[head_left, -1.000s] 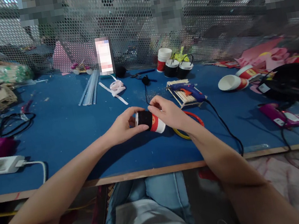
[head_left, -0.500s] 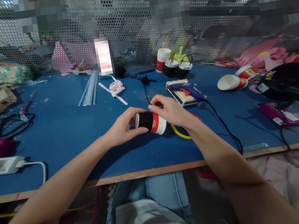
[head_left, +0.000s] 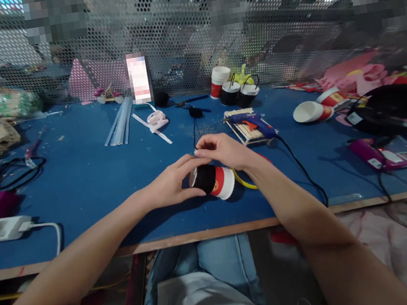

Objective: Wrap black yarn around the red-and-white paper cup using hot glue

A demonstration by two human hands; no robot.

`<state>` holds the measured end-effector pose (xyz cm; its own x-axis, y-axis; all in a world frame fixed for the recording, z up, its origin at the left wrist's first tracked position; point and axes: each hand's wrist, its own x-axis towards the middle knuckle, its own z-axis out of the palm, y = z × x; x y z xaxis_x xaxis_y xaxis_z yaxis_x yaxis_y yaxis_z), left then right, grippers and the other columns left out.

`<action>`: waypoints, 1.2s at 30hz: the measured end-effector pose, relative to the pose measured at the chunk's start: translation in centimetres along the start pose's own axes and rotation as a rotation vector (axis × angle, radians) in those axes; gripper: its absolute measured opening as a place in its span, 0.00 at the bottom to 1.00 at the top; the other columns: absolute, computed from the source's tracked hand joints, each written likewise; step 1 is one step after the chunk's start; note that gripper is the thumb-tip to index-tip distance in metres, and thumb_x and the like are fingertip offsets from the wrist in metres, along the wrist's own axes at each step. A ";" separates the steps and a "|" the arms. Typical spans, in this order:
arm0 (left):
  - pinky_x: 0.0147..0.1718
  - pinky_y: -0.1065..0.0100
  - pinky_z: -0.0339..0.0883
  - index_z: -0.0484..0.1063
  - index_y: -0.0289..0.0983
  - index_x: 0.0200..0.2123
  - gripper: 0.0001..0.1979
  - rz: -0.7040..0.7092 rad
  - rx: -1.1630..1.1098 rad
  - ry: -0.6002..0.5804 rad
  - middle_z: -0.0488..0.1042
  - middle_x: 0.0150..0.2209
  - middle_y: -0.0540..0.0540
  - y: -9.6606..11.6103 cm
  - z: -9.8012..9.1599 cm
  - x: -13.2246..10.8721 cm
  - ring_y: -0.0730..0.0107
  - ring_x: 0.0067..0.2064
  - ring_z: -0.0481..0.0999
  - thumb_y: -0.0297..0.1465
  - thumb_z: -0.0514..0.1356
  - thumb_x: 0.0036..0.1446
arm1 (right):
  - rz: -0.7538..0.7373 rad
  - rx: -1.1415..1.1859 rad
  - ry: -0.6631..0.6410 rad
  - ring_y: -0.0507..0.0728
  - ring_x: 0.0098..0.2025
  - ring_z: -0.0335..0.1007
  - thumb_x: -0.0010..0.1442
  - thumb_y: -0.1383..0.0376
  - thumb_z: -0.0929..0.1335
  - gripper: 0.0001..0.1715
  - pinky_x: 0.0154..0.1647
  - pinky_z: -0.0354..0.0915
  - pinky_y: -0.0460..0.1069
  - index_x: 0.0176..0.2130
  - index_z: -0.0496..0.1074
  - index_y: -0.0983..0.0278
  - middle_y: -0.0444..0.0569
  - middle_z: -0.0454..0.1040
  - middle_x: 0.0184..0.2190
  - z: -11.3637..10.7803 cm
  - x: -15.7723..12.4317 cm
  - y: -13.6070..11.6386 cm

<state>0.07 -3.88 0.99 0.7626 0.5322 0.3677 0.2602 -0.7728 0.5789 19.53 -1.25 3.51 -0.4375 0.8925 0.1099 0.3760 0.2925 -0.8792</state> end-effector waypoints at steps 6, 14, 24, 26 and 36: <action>0.50 0.58 0.64 0.60 0.37 0.55 0.27 -0.040 0.027 0.005 0.64 0.50 0.39 -0.1 -0.2 0.0 0.59 0.51 0.68 0.38 0.61 0.53 | 0.021 -0.160 0.065 0.51 0.25 0.65 0.54 0.57 0.65 0.14 0.29 0.61 0.47 0.27 0.70 0.66 0.44 0.70 0.21 0.1 0.2 0.3; 0.42 0.62 0.70 0.61 0.38 0.53 0.26 -0.117 0.037 0.149 0.65 0.49 0.40 -0.8 -1.3 0.0 0.62 0.46 0.70 0.36 0.62 0.51 | -0.023 -0.495 0.760 0.55 0.26 0.71 0.57 0.59 0.62 0.14 0.32 0.65 0.50 0.35 0.72 0.64 0.48 0.73 0.22 -8.3 -1.0 -1.4; 0.45 0.60 0.68 0.61 0.38 0.52 0.26 -0.096 0.115 0.178 0.64 0.49 0.39 -1.4 -1.6 0.0 0.59 0.49 0.69 0.33 0.63 0.50 | 0.467 -0.985 0.463 0.66 0.38 0.70 0.48 0.67 0.67 0.16 0.37 0.63 0.55 0.37 0.74 0.73 0.63 0.74 0.33 -11.4 -1.5 5.9; 0.46 0.60 0.67 0.61 0.38 0.53 0.26 -0.102 0.140 0.157 0.64 0.50 0.39 -1.5 -1.6 0.0 0.59 0.49 0.68 0.33 0.63 0.50 | 0.448 -1.005 0.467 0.68 0.40 0.70 0.50 0.66 0.66 0.16 0.39 0.63 0.57 0.37 0.74 0.75 0.65 0.73 0.34 -11.2 -1.6 6.5; 0.44 0.61 0.68 0.62 0.39 0.52 0.24 -0.123 0.140 0.106 0.65 0.49 0.41 -1.5 -1.7 0.0 0.60 0.48 0.69 0.33 0.63 0.51 | 0.392 -0.695 0.767 0.65 0.43 0.70 0.49 0.67 0.67 0.25 0.43 0.64 0.57 0.48 0.64 0.73 0.62 0.72 0.40 -9.6 -2.5 5.3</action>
<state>-1.30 -2.17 1.35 0.6554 0.6529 0.3796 0.4325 -0.7365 0.5201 30.41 1.33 3.05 0.3441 0.8712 0.3501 0.8597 -0.1424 -0.4906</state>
